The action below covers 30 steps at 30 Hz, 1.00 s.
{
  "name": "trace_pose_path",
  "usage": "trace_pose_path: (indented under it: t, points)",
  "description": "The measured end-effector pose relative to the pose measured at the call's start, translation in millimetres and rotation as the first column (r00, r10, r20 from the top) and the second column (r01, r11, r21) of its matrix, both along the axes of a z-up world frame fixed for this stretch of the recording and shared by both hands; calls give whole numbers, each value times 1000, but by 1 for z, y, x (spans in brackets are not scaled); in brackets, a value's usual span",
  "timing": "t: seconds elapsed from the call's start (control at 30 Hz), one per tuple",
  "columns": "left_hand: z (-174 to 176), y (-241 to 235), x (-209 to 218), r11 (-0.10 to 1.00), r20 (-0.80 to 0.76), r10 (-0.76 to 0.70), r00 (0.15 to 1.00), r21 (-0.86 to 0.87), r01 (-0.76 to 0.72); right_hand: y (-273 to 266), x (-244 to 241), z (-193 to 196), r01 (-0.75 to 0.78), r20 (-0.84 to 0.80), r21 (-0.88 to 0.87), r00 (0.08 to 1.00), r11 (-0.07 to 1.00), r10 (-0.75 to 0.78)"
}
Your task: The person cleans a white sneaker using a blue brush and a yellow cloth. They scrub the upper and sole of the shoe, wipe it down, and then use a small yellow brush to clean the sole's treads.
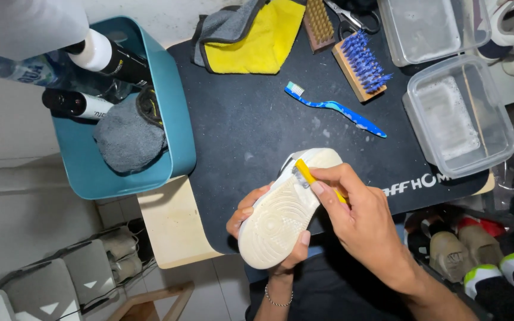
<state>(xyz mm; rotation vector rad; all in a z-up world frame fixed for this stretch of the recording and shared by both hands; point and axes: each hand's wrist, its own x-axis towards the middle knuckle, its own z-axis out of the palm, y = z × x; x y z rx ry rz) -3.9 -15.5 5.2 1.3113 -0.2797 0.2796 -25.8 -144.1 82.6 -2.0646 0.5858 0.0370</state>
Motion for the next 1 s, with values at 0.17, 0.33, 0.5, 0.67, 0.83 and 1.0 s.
trace_pose_path:
  t: [0.17,0.33,0.5,0.67,0.83,1.0]
  points:
    - [-3,-3,3,999,20,19,1000,39,-20,-6,-27,-6,-15,-25,-13,1000,1000,14]
    - [-4,-4,5,998,33,21,999,59,-23,-8,-38,-12,-18,-89,-54,996,998,13]
    - [2,-4,2,999,-7,7,1000,49,-7,-4,-8,-11,-28,57,-56,998,998,31]
    - [-4,-10,6,999,49,26,998,44,-28,-11,-39,-19,-23,20,-87,999,996,25]
    - [-3,-8,0,1000,44,4,999,12,-4,-12,-27,-15,15,-20,-74,1000,997,-17]
    - [-5,-6,-3,998,25,43,999,39,-44,-5,-14,-10,45,83,15,995,999,-46]
